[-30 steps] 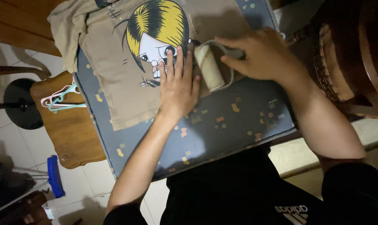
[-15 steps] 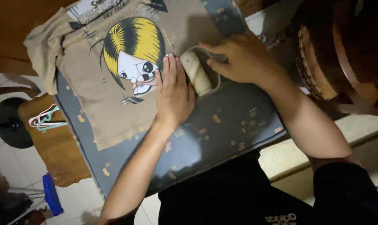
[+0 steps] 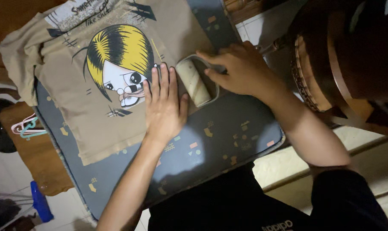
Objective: The person uses a handheld steam iron to press a beige t-shirt laid on an ironing board. After ironing, the person places the t-shirt on a hanger and hangs it in a wardrobe.
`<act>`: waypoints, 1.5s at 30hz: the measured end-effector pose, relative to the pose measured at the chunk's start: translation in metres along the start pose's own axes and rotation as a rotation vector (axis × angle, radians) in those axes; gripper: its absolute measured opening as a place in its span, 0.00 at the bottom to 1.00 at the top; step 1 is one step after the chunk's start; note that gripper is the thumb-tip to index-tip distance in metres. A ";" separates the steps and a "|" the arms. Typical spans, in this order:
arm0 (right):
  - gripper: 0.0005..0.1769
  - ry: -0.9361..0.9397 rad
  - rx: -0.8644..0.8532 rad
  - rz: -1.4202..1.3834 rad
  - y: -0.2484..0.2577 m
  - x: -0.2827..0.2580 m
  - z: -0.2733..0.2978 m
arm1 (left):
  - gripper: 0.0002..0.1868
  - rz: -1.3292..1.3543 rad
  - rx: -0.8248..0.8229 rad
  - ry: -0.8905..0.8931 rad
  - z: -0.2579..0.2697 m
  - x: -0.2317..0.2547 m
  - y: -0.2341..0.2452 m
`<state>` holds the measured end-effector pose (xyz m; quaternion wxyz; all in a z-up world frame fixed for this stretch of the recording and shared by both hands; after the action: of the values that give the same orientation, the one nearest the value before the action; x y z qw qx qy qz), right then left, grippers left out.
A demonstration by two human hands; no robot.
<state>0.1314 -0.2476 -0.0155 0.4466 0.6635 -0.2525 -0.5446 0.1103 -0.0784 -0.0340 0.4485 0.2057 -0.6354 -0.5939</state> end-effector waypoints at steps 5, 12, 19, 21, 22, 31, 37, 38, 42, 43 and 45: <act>0.28 -0.153 -0.172 -0.010 0.011 0.044 0.014 | 0.38 -0.015 -0.016 0.002 0.000 0.000 -0.002; 0.24 -0.138 -0.093 0.198 0.045 0.050 0.026 | 0.38 -0.013 -0.014 0.009 -0.001 -0.002 -0.002; 0.28 -0.017 -0.115 0.087 0.010 0.018 0.001 | 0.38 -0.011 -0.011 0.007 -0.001 0.000 -0.002; 0.27 -0.032 -0.132 0.010 0.006 0.017 -0.002 | 0.38 -0.004 -0.008 0.007 0.000 -0.001 -0.001; 0.28 -0.133 -0.205 -0.017 -0.001 0.027 0.001 | 0.38 0.000 -0.008 0.010 0.001 -0.001 0.000; 0.24 -0.040 -0.058 0.193 0.046 0.048 0.021 | 0.39 0.076 0.015 -0.008 0.004 -0.005 0.002; 0.27 0.020 -0.084 0.148 0.013 -0.001 0.000 | 0.37 0.170 0.037 0.003 0.012 -0.017 0.004; 0.27 0.094 -0.011 0.171 0.015 -0.019 -0.004 | 0.36 0.178 0.039 0.009 0.014 -0.020 0.005; 0.29 -0.289 -0.388 0.080 -0.013 0.004 0.001 | 0.37 0.077 0.052 0.039 0.033 -0.042 0.017; 0.28 -0.249 -0.326 0.102 -0.003 0.000 0.000 | 0.36 0.058 0.058 0.046 0.041 -0.050 0.021; 0.25 -0.169 -0.210 0.144 0.021 -0.005 0.003 | 0.36 0.036 0.068 0.072 0.055 -0.067 0.029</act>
<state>0.1300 -0.2544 0.0056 0.5287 0.5452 -0.2778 -0.5883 0.1079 0.0121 -0.0228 0.4746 0.2307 -0.6423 -0.5558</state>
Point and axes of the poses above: each hand's wrist, its own z-axis away from the middle knuckle, its own y-axis out of the back of the hand, x = y × z, the point moved 10 cm from there along -z, towards the middle knuckle, and after that the axes turned 2 degrees about -x, right-handed, at the moved point
